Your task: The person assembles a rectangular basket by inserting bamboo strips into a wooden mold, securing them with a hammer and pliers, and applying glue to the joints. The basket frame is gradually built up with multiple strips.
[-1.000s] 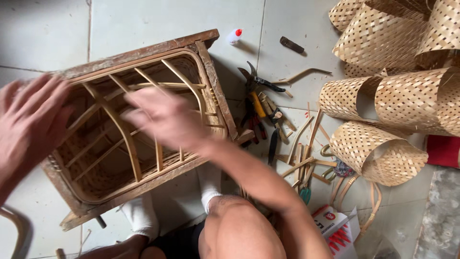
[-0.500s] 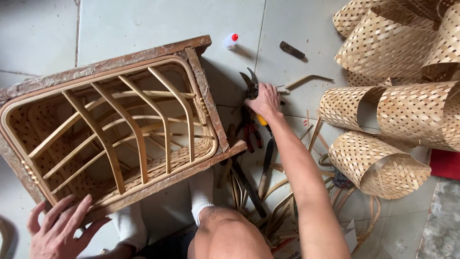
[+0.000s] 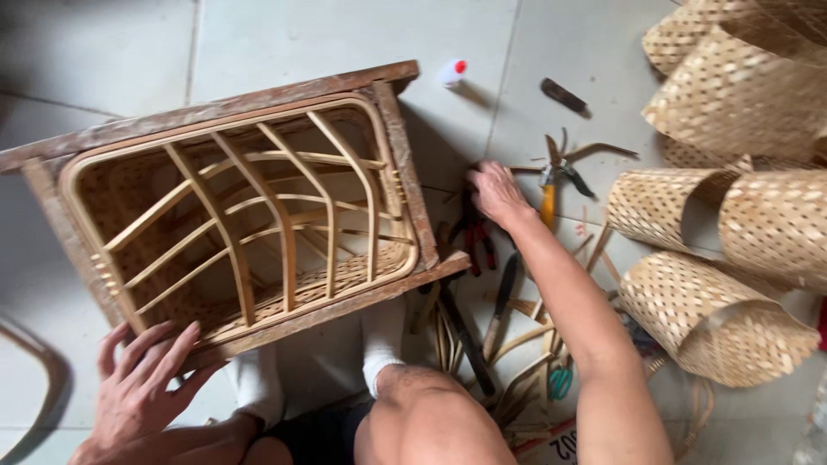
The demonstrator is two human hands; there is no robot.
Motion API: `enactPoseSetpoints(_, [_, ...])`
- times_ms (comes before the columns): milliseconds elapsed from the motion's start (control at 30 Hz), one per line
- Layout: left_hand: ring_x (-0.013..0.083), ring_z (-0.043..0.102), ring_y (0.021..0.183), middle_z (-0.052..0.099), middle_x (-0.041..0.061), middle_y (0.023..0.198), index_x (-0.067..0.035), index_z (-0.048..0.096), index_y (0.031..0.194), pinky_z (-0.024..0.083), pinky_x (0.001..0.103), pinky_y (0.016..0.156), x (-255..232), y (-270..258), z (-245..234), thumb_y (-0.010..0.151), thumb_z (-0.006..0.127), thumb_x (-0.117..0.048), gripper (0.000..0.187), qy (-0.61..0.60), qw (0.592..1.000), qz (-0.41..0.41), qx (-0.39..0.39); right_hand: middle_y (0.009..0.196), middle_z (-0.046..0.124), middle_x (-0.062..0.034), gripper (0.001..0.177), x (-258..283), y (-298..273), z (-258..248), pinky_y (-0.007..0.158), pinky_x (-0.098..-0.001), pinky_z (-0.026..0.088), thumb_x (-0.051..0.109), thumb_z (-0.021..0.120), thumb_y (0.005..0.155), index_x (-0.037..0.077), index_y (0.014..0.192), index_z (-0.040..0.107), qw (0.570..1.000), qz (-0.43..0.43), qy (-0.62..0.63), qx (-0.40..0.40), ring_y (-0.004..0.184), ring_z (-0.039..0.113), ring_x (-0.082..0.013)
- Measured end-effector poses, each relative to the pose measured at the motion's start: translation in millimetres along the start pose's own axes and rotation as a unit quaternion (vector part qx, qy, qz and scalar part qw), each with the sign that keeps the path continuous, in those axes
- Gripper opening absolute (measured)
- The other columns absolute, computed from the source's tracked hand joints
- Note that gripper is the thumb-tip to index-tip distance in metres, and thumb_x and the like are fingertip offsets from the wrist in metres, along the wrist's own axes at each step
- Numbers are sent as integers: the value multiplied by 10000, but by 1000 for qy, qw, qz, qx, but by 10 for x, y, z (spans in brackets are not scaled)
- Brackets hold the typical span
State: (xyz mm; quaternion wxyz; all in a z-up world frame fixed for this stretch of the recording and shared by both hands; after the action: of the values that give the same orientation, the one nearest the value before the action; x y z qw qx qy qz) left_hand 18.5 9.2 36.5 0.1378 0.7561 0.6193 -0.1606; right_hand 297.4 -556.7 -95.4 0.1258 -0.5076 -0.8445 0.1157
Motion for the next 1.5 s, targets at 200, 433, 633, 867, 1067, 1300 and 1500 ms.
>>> enactPoseSetpoints(200, [246,602,1202,707,52,1126,-55,588,1359,337,540,1165,-56,169,-154,743,806,-346,715,-31,999,35,-5,921,675,-143,111,-290,60,-618,744,-459,537,54,580,1006,67,1045,683,990,57,-31,-124,843,644,-300])
enactPoseSetpoints(433, [258,591,1211,690,76,1128,-69,616,1311,373,523,1149,-66,232,-271,812,807,-321,591,-54,995,67,-56,1003,698,-98,198,1088,89,-2198,697,-306,625,77,512,1164,-32,1316,576,882,-74,211,-415,822,750,-182])
enactPoseSetpoints(633, [295,578,1248,679,113,1165,-24,636,1262,369,519,1162,65,221,-363,832,768,-305,531,-75,992,101,8,1405,651,-82,216,3676,762,-1879,507,-176,476,163,503,1125,104,1306,604,726,-172,588,-312,622,487,-27])
enactPoseSetpoints(867, [293,587,1247,687,121,1148,-10,670,1187,383,517,1157,125,203,-277,852,767,-287,446,-79,990,109,-38,1503,593,-81,356,4553,1116,-1384,1019,-263,627,160,510,1167,185,1522,512,732,-100,593,-320,1286,662,-163])
enactPoseSetpoints(1067, [285,602,1229,690,113,1130,-8,672,1183,394,508,1154,160,172,-261,860,786,-276,435,-96,987,114,-53,1421,672,-70,345,4609,1049,-1206,1014,-249,588,169,549,1146,138,1488,568,756,-60,580,-298,1224,687,-135])
enactPoseSetpoints(1300, [308,607,1238,684,144,1234,-21,641,1281,411,544,1132,249,224,-359,800,828,-314,594,-156,979,111,-72,1003,719,-107,429,4567,1022,-1212,771,-249,639,173,568,1114,132,1538,519,840,-41,502,-202,798,683,-152])
enactPoseSetpoints(1500, [317,534,1418,625,142,1465,-69,572,1459,365,590,1209,1128,1386,-540,1004,718,-170,489,-57,985,81,-141,995,746,-139,451,4564,1089,-1164,740,-296,656,224,526,1111,75,1533,469,892,-75,396,-206,854,741,-215])
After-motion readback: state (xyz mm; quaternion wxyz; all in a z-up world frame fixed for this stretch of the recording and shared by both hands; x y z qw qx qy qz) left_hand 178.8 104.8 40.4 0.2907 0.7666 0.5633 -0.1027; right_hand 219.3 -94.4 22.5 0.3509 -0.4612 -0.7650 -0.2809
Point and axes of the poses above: each hand's wrist, its own y-axis towards the middle knuckle, its own z-axis out of the palm, x = y × z, the point moved 2 cm from there along y, towards the middle knuckle
